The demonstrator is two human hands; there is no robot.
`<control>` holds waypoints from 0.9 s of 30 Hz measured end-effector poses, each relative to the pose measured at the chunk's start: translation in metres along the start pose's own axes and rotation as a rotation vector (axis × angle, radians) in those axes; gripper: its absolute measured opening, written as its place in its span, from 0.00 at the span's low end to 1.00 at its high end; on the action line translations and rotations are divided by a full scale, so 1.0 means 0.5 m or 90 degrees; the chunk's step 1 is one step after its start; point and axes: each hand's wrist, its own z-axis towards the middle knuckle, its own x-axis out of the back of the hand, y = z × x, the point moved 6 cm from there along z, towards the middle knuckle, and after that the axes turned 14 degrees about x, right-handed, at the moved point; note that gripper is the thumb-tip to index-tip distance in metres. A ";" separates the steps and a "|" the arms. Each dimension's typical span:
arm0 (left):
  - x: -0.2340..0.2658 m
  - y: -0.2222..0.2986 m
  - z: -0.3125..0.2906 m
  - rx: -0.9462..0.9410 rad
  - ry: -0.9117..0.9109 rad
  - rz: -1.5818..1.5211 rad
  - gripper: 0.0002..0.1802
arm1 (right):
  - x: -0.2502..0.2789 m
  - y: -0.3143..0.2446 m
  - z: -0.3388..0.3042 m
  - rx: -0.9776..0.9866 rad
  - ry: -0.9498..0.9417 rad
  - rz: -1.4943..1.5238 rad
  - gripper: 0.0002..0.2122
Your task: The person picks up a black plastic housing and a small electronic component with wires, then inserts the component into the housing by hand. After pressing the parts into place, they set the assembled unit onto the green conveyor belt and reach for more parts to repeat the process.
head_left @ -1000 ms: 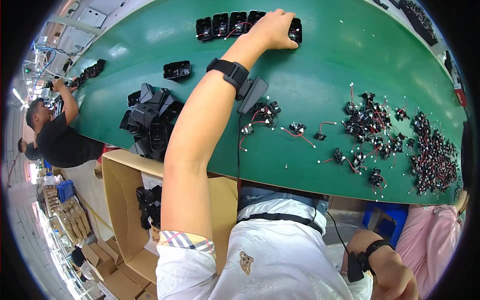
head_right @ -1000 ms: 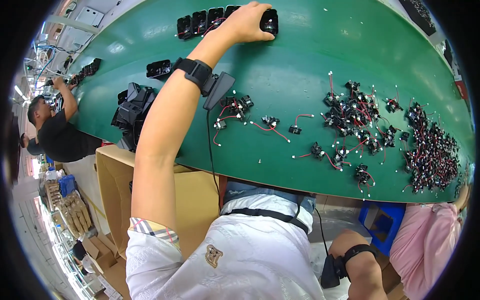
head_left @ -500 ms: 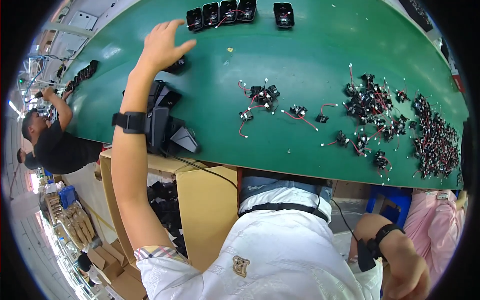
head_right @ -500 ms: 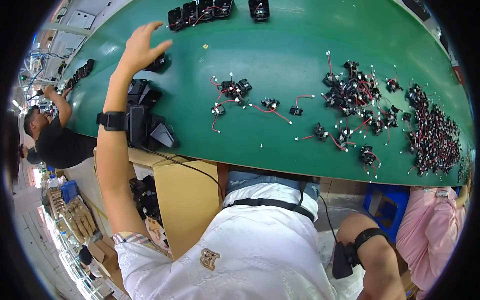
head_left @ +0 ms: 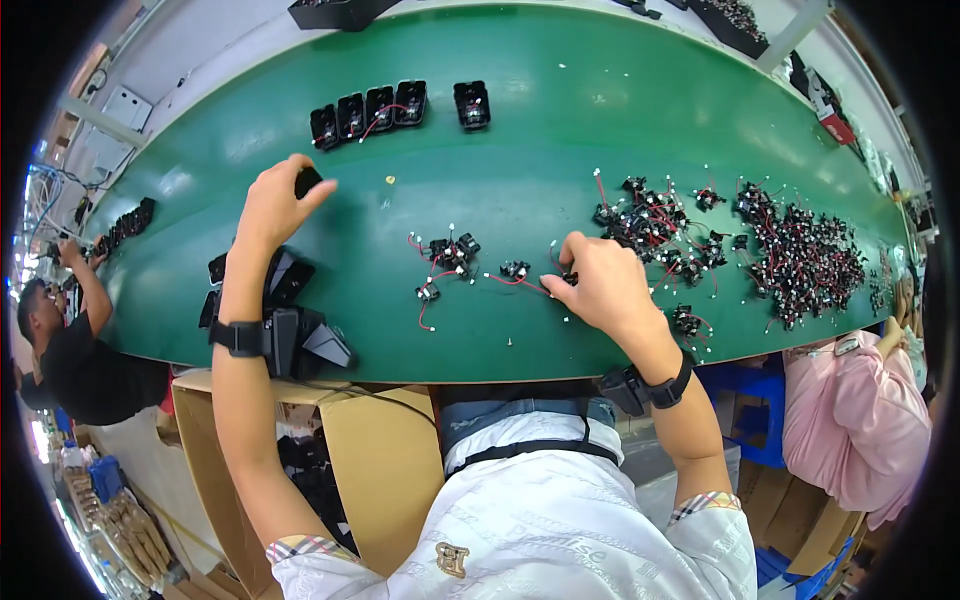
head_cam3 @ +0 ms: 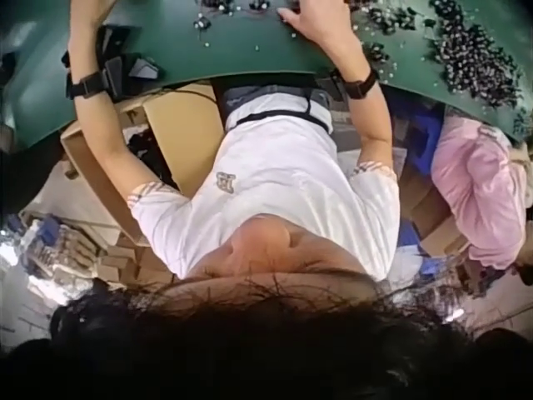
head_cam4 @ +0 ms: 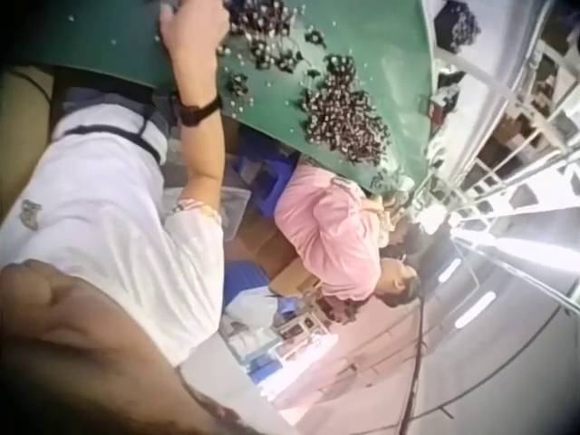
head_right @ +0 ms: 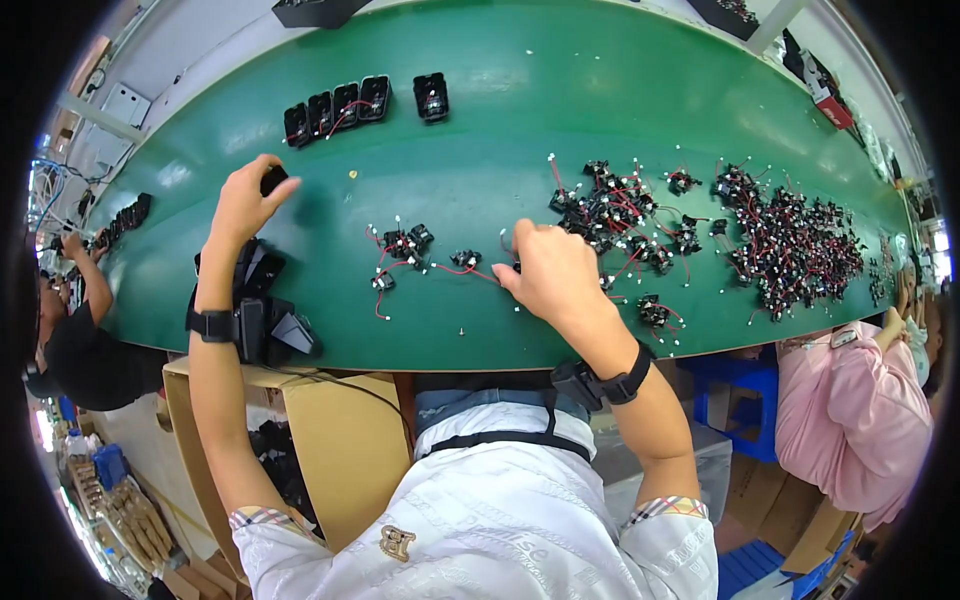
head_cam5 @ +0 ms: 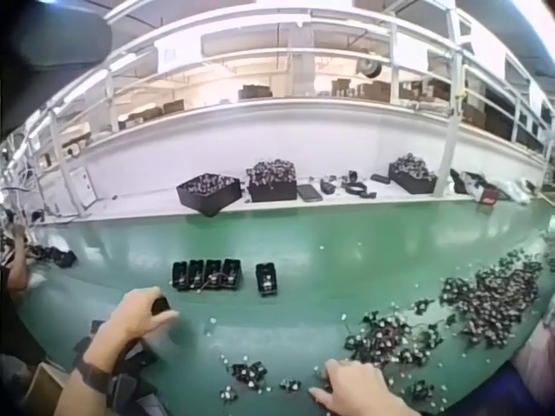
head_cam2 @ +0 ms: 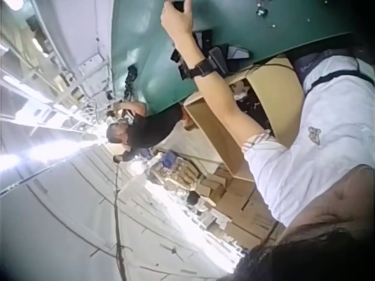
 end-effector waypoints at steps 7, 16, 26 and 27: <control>0.082 0.271 -0.103 0.047 -0.333 -0.697 0.22 | 0.077 0.008 -0.046 -0.005 0.198 0.548 0.06; -0.081 0.563 -0.168 -0.058 -0.432 -0.614 0.07 | 0.112 -0.014 -0.155 0.038 0.555 0.871 0.09; -0.080 0.561 -0.413 -0.165 0.198 -0.685 0.14 | 0.074 -0.065 -0.186 -0.057 0.505 0.898 0.03; -0.066 0.556 -0.430 -0.118 0.172 -0.717 0.12 | 0.066 -0.081 -0.200 -0.087 0.552 0.890 0.02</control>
